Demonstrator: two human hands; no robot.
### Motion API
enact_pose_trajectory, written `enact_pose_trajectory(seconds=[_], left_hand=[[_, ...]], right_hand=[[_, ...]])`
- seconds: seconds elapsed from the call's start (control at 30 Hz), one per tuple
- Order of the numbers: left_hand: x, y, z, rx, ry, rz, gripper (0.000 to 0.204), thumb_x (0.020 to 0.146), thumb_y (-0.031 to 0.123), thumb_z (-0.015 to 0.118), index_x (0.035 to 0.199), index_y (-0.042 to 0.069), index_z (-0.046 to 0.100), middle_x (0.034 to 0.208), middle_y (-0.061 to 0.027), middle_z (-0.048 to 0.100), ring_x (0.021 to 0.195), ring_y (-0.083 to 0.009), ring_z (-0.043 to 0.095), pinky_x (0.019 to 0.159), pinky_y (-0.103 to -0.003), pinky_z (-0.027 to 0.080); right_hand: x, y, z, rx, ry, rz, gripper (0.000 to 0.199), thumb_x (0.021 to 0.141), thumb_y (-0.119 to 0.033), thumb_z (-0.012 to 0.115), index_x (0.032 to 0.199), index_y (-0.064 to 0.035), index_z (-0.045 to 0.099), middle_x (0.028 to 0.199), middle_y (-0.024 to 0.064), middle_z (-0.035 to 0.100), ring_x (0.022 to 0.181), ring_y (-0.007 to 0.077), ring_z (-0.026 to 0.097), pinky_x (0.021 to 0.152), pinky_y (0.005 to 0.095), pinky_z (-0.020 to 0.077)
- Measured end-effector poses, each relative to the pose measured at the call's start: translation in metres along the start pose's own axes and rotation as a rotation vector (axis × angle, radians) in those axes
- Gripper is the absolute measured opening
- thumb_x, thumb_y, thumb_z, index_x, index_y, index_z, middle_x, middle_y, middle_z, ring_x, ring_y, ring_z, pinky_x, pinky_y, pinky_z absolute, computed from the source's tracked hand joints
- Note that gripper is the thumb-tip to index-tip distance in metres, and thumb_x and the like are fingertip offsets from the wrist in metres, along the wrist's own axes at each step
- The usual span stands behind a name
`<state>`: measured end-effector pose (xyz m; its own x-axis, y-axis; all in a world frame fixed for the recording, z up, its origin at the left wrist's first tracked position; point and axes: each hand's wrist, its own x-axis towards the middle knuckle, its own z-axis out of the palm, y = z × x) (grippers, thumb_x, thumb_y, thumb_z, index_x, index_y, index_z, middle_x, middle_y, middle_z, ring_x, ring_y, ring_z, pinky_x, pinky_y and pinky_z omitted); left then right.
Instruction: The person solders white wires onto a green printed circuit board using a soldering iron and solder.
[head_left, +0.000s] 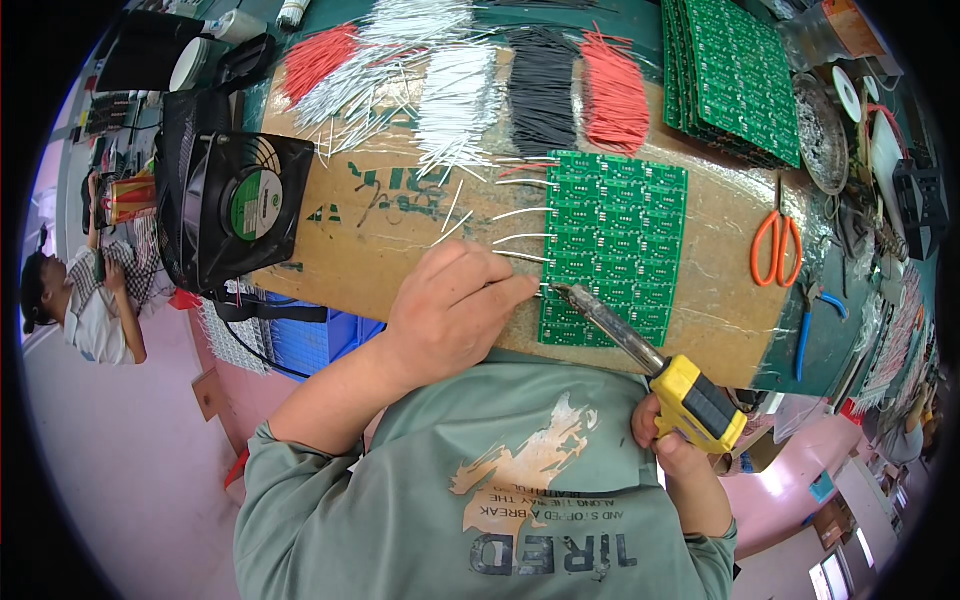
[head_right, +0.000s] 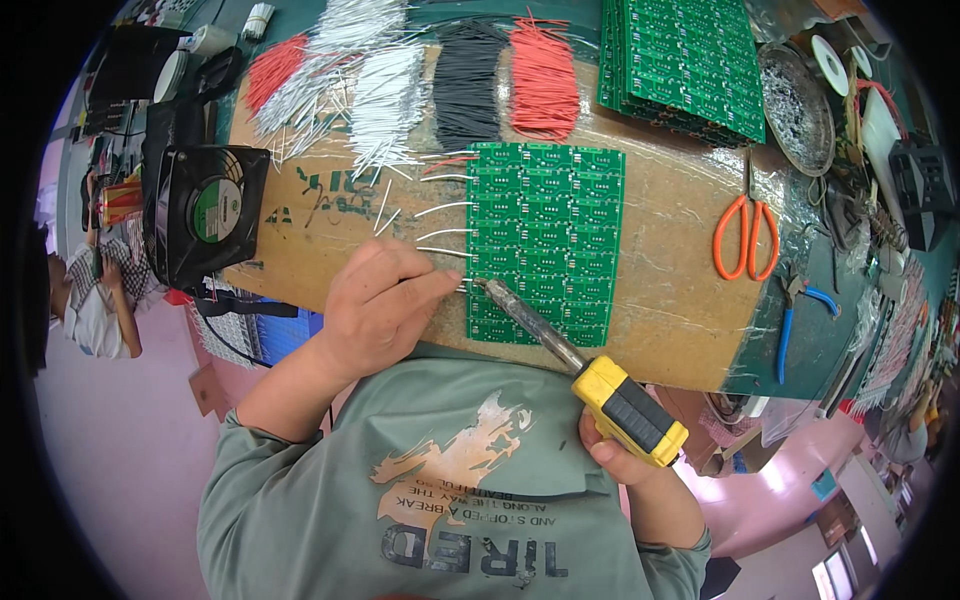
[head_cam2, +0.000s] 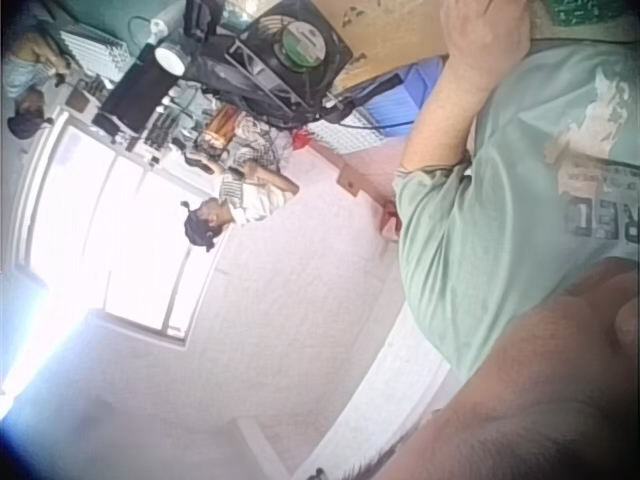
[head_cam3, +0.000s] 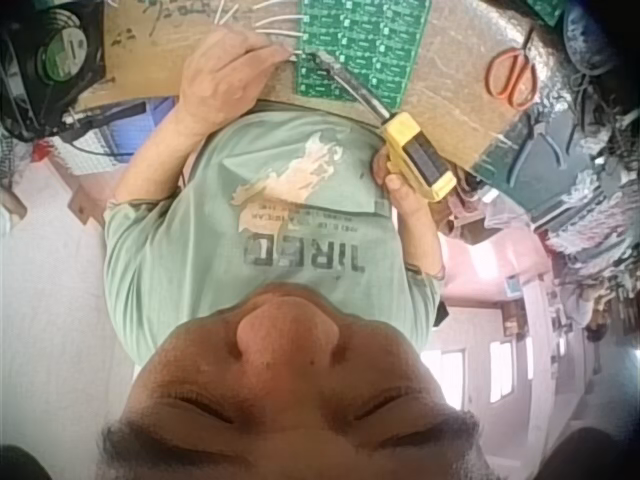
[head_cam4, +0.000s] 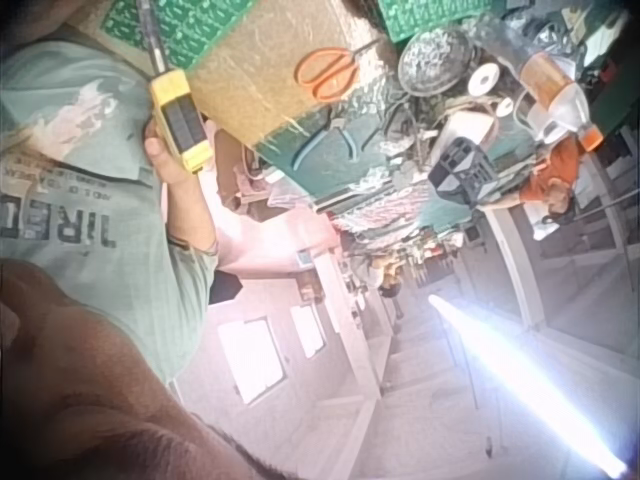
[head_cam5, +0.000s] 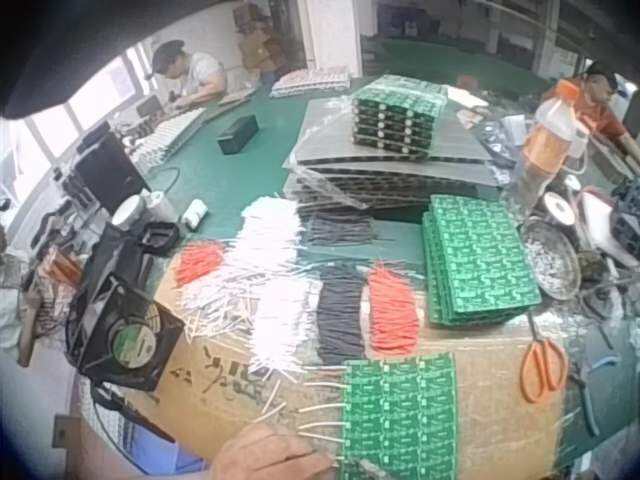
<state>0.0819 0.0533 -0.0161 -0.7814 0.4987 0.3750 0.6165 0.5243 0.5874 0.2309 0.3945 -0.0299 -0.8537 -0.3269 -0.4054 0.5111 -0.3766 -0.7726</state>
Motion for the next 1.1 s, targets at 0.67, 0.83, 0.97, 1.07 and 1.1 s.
enact_pose_trajectory(seconds=[0.67,0.83,0.97,1.07,1.1], left_hand=[[0.001,-0.001,0.003,-0.005,0.035,0.015,0.034,0.081,-0.004,0.083,0.113,0.005,0.080,0.099,-0.0067,0.069,0.086,-0.0280,0.067,0.075,-0.040,0.052],[0.001,-0.001,0.005,0.004,0.046,0.025,0.033,0.081,-0.004,0.083,0.112,0.006,0.080,0.099,-0.0065,0.068,0.086,-0.0281,0.066,0.075,-0.040,0.052],[-0.001,0.001,0.004,0.027,0.089,0.027,0.033,0.080,-0.004,0.084,0.112,0.005,0.081,0.097,-0.0055,0.066,0.085,-0.0272,0.064,0.075,-0.040,0.052],[-0.007,0.005,-0.001,0.041,0.085,0.070,0.032,0.080,-0.001,0.083,0.111,0.005,0.081,0.097,-0.0043,0.066,0.086,-0.0262,0.064,0.075,-0.039,0.050],[-0.009,0.008,-0.001,0.034,0.074,0.073,0.032,0.080,-0.001,0.082,0.112,0.004,0.081,0.096,-0.0043,0.067,0.085,-0.0262,0.064,0.075,-0.039,0.050]], right_hand=[[-0.006,-0.012,0.008,0.086,-0.007,-0.091,0.072,0.089,-0.037,0.097,0.135,0.0007,0.056,0.100,0.0071,0.061,0.090,0.0199,0.061,0.081,0.0375,0.0544],[-0.012,-0.008,0.004,0.128,0.003,-0.053,0.065,0.089,-0.034,0.097,0.128,0.0025,0.059,0.097,0.0083,0.063,0.083,0.0195,0.062,0.074,0.0355,0.0540],[-0.013,-0.003,0.002,0.086,0.025,-0.085,0.060,0.089,-0.032,0.096,0.122,0.0046,0.062,0.088,0.0072,0.063,0.072,0.0177,0.061,0.064,0.0328,0.0520],[-0.012,0.001,0.004,0.042,0.027,-0.135,0.056,0.090,-0.032,0.095,0.117,0.0054,0.064,0.082,0.0063,0.063,0.067,0.0163,0.060,0.059,0.0310,0.0500],[-0.011,0.002,0.005,0.027,0.024,-0.172,0.054,0.090,-0.032,0.095,0.115,0.0056,0.065,0.080,0.0060,0.062,0.066,0.0158,0.060,0.058,0.0304,0.0493]])
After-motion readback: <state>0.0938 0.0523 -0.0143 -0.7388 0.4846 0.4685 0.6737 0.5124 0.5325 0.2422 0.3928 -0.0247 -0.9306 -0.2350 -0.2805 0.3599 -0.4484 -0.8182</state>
